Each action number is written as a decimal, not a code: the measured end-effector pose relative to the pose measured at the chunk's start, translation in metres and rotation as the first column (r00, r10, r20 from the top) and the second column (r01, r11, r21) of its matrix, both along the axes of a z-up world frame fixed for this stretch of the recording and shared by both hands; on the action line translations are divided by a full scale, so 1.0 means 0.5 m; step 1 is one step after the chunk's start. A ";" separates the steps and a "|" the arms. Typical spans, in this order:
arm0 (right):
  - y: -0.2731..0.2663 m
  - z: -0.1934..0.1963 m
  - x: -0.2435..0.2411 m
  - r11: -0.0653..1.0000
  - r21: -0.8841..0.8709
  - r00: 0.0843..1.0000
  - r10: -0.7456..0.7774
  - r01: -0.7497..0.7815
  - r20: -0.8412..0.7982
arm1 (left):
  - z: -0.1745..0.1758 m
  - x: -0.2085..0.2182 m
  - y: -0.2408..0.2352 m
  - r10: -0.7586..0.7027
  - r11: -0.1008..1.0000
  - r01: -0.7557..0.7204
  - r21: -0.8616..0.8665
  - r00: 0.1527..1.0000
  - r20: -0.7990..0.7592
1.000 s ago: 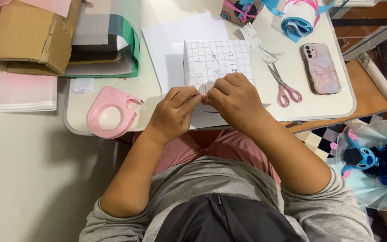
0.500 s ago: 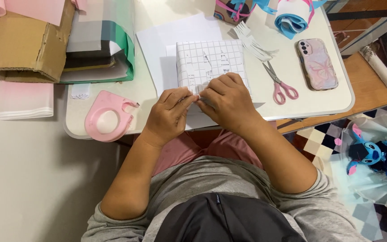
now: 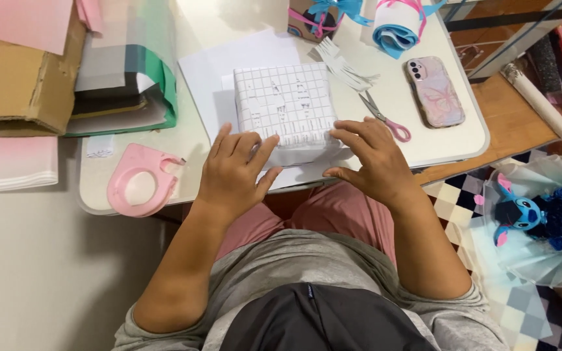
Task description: Wrapping a small rectangular box with white paper and securing the edges with tape at a design station.
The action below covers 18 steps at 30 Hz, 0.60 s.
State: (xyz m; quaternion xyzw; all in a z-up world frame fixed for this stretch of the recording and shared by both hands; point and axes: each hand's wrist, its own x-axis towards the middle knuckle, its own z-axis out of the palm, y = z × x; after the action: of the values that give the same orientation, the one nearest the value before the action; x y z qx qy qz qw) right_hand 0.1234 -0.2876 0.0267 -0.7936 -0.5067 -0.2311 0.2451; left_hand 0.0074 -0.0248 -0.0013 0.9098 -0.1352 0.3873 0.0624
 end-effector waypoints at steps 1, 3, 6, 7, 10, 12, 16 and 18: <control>-0.006 -0.007 0.000 1.000 0.019 1.000 0.013 -0.012 -0.028 | 0.002 0.004 -0.007 0.021 0.999 -0.020 0.040 1.000 -0.013; -0.013 -0.016 0.005 0.999 0.039 0.998 0.022 -0.020 -0.056 | 0.011 0.012 -0.025 0.039 0.996 -0.037 0.080 0.999 -0.024; -0.010 -0.017 0.008 0.997 0.071 0.997 0.045 -0.040 -0.062 | 0.014 0.024 -0.047 0.006 0.994 0.002 0.112 0.997 -0.076; -0.008 -0.014 0.008 0.996 0.075 0.997 0.056 -0.052 -0.048 | 0.004 0.029 -0.051 0.010 0.993 0.000 0.122 0.996 -0.084; 0.000 -0.020 0.014 0.993 0.094 0.997 0.077 -0.076 -0.012 | -0.021 0.038 -0.051 0.022 0.992 -0.009 0.128 0.995 -0.100; 0.003 -0.030 0.022 0.990 0.106 0.996 0.090 -0.090 0.007 | -0.031 0.041 -0.050 0.032 0.992 -0.018 0.121 0.993 -0.111; 0.006 -0.045 0.034 0.985 0.144 0.996 0.092 -0.094 0.018 | -0.027 0.038 -0.047 0.030 0.994 -0.017 0.106 0.993 -0.114; 0.009 -0.037 0.031 0.985 0.146 0.996 0.089 -0.091 0.018 | -0.024 0.038 -0.046 0.024 0.994 -0.012 0.110 0.994 -0.108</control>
State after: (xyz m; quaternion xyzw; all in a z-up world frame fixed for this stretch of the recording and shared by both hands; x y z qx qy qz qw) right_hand 0.1391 -0.2830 0.0084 -0.7484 -0.5250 -0.2610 0.3100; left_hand 0.0264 -0.0480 -0.0135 0.9329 -0.1443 0.3296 0.0163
